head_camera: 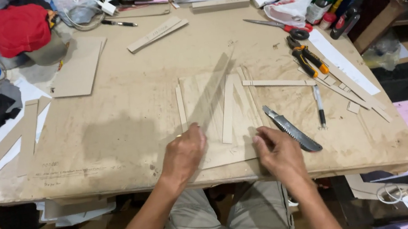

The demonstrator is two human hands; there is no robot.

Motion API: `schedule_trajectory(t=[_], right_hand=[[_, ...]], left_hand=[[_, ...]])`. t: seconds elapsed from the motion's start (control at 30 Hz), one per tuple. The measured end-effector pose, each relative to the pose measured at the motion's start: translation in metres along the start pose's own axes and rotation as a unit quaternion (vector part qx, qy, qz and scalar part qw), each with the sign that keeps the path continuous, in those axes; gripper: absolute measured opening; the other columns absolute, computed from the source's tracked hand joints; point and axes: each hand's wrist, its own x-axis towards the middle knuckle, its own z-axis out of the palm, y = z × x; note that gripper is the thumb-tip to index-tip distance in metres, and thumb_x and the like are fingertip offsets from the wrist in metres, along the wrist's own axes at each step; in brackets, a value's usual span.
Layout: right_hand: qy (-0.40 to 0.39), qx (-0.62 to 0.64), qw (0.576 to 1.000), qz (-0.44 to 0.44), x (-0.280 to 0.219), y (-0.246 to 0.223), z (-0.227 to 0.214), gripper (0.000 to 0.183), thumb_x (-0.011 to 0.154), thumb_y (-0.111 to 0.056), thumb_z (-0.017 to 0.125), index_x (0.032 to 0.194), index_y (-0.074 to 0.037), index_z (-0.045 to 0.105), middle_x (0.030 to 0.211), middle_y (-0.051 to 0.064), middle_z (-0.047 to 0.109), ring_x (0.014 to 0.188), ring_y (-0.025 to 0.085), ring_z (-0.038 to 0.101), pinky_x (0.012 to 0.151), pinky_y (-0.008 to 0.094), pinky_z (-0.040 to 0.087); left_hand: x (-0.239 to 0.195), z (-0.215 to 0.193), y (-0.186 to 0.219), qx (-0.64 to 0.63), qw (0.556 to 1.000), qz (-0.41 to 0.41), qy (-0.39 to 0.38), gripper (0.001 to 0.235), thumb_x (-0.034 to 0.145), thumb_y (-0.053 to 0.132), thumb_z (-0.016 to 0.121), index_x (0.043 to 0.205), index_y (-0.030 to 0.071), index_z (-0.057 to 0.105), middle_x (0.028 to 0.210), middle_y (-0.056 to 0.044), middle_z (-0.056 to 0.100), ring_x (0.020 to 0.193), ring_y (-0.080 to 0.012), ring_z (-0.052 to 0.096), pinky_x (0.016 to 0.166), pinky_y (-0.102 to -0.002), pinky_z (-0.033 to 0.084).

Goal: Cutting cardboard strips to specific sizes using a utility knife and marking them with a pen for identification.

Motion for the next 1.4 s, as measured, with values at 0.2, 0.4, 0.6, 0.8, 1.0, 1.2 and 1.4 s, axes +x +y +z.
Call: schedule_trajectory(t=[0.2,0.4,0.6,0.8,1.0,1.2,1.4], right_hand=[[0.05,-0.097,0.985,-0.132,0.005,-0.011,0.061,0.048,0.088,-0.04,0.073,0.124,-0.009,0.073,0.108,0.02,0.073,0.105,0.04,0.068,0.089,0.054,0.055],[0.06,-0.104,0.989,-0.085,0.022,-0.021,0.06,0.047,0.09,-0.017,0.063,0.136,-0.008,0.06,0.103,0.018,0.068,0.1,0.04,0.063,0.082,0.055,0.052],[0.043,-0.023,0.998,-0.045,0.03,0.029,0.03,0.048,0.086,-0.003,0.055,0.132,-0.013,0.066,0.104,0.011,0.069,0.1,0.03,0.066,0.093,0.042,0.051],[0.153,0.027,0.988,-0.012,0.015,0.085,-0.077,0.01,0.096,-0.013,0.068,0.105,-0.016,0.073,0.1,-0.003,0.067,0.082,0.013,0.058,0.076,0.029,0.046],[0.259,-0.032,0.964,0.044,0.039,0.16,-0.129,0.044,0.096,-0.028,0.067,0.131,-0.003,0.072,0.101,0.017,0.061,0.086,0.029,0.063,0.073,0.043,0.052],[0.242,-0.11,0.964,-0.028,0.025,0.14,-0.072,0.036,0.101,-0.028,0.066,0.127,-0.003,0.068,0.12,0.018,0.067,0.105,0.032,0.065,0.091,0.044,0.052],[0.171,-0.086,0.963,-0.188,0.008,0.088,-0.035,0.025,0.099,-0.024,0.064,0.108,-0.004,0.075,0.101,0.013,0.077,0.099,0.026,0.072,0.089,0.037,0.061]], left_hand=[[0.009,-0.025,-0.023,-0.097,0.979,-0.1,0.147,0.013,0.101,0.013,0.057,0.101,0.005,0.068,0.064,-0.005,0.062,0.055,-0.018,0.066,0.049,-0.027,0.051],[-0.005,-0.053,-0.017,-0.045,0.965,0.031,0.256,0.026,0.092,0.005,0.077,0.118,0.007,0.073,0.102,-0.007,0.072,0.092,-0.0239,0.073,0.08,-0.029,0.061],[-0.025,-0.029,0.004,-0.074,0.976,0.043,0.202,0.029,0.09,0.011,0.084,0.117,0.011,0.075,0.097,-0.005,0.077,0.072,-0.0175,0.068,0.058,-0.024,0.057],[-0.022,-0.015,0.024,-0.122,0.968,0.076,0.206,0.021,0.089,0.014,0.085,0.107,0.005,0.077,0.093,-0.011,0.08,0.082,-0.021,0.076,0.071,-0.026,0.067],[-0.018,-0.018,0.029,-0.281,0.947,0.042,0.149,0.025,0.091,0.016,0.076,0.112,0.003,0.073,0.111,-0.014,0.074,0.1,-0.0284,0.071,0.092,-0.041,0.06],[-0.026,-0.036,0.005,-0.389,0.899,-0.192,0.06,0.038,0.091,0.022,0.07,0.126,0.008,0.069,0.13,-0.016,0.069,0.119,-0.028,0.067,0.106,-0.04,0.054],[-0.029,-0.064,-0.001,-0.485,0.787,-0.377,-0.055,0.05,0.084,0.019,0.072,0.133,0.008,0.066,0.131,-0.012,0.069,0.115,-0.0223,0.072,0.102,-0.03,0.06]])
